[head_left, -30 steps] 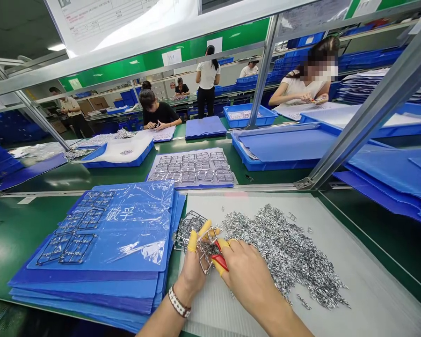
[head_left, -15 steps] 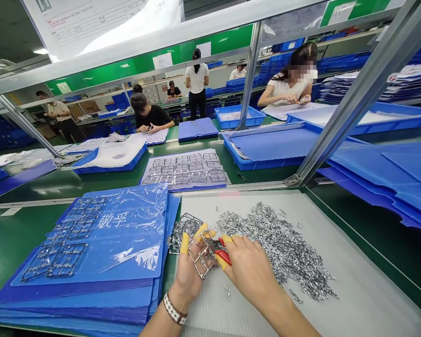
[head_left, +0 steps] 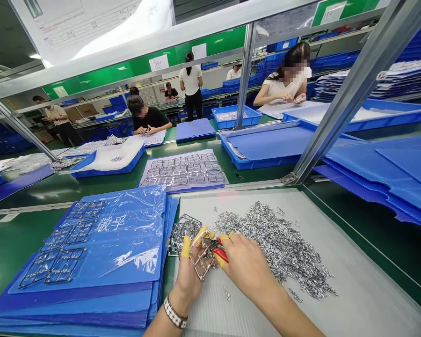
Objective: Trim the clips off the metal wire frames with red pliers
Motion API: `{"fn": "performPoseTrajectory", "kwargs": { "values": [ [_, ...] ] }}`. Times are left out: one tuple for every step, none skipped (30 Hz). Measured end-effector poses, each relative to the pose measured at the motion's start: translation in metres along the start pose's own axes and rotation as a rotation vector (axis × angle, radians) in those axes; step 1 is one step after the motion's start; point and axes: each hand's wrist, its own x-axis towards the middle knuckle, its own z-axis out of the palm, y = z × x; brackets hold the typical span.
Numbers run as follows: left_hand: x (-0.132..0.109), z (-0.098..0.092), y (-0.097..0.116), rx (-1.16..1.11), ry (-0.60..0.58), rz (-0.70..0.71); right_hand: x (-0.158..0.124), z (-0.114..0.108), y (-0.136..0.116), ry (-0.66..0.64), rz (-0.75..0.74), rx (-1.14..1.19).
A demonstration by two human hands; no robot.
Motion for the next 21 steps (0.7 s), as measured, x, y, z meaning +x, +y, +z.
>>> {"fn": "performPoseTrajectory", "kwargs": {
  "values": [
    [0.0,0.0,0.0,0.001,0.004,0.001,0.0,0.0,0.0,0.005,-0.001,-0.008],
    [0.0,0.0,0.0,0.002,0.01,0.001,0.0,-0.001,0.0,0.01,-0.002,-0.014],
    [-0.001,0.0,0.0,0.003,0.016,0.004,-0.001,-0.001,0.0,0.015,0.001,-0.019],
    [-0.001,0.0,0.001,0.0,0.019,0.01,-0.002,-0.002,0.0,0.013,0.005,-0.023],
    [-0.002,0.001,0.002,-0.007,0.018,0.016,-0.003,-0.002,0.001,0.01,0.008,-0.023],
    [-0.002,0.002,0.003,-0.021,0.011,0.019,-0.004,-0.002,0.002,0.004,0.009,-0.021],
    [-0.002,0.003,0.005,-0.044,-0.002,0.017,-0.006,-0.002,0.004,0.002,0.007,-0.018],
    [-0.002,0.003,0.006,-0.073,-0.018,0.012,-0.008,-0.001,0.005,0.007,0.003,-0.014],
    [-0.003,0.004,0.007,-0.103,-0.035,0.004,-0.01,-0.001,0.006,0.016,-0.001,-0.01],
    [-0.003,0.005,0.008,-0.13,-0.048,-0.003,-0.012,0.0,0.007,0.027,-0.003,-0.007],
    [-0.003,0.005,0.009,-0.151,-0.056,-0.007,-0.013,0.001,0.008,0.035,-0.001,-0.007],
    [-0.003,0.006,0.01,-0.163,-0.059,-0.006,-0.014,0.002,0.008,0.035,0.003,-0.007],
    [-0.003,0.007,0.011,-0.169,-0.059,-0.003,-0.015,0.003,0.007,0.03,0.006,-0.006],
    [-0.003,0.007,0.011,-0.171,-0.055,0.001,-0.015,0.003,0.007,0.019,0.006,-0.004],
    [-0.003,0.008,0.011,-0.17,-0.047,0.005,-0.015,0.003,0.006,0.006,0.005,0.0],
    [-0.003,0.008,0.012,-0.168,-0.037,0.009,-0.015,0.003,0.005,-0.005,0.004,0.004],
    [-0.003,0.008,0.012,-0.165,-0.027,0.014,-0.015,0.004,0.004,-0.015,0.004,0.009],
    [-0.003,0.008,0.011,-0.159,-0.016,0.02,-0.015,0.004,0.003,-0.023,0.006,0.011],
    [-0.003,0.008,0.011,-0.151,-0.007,0.026,-0.014,0.004,0.002,-0.028,0.009,0.012],
    [-0.003,0.008,0.01,-0.14,0.001,0.032,-0.014,0.005,0.001,-0.029,0.009,0.01],
    [-0.003,0.008,0.01,-0.126,0.007,0.038,-0.014,0.006,0.001,-0.028,0.007,0.007]
  ]
}}
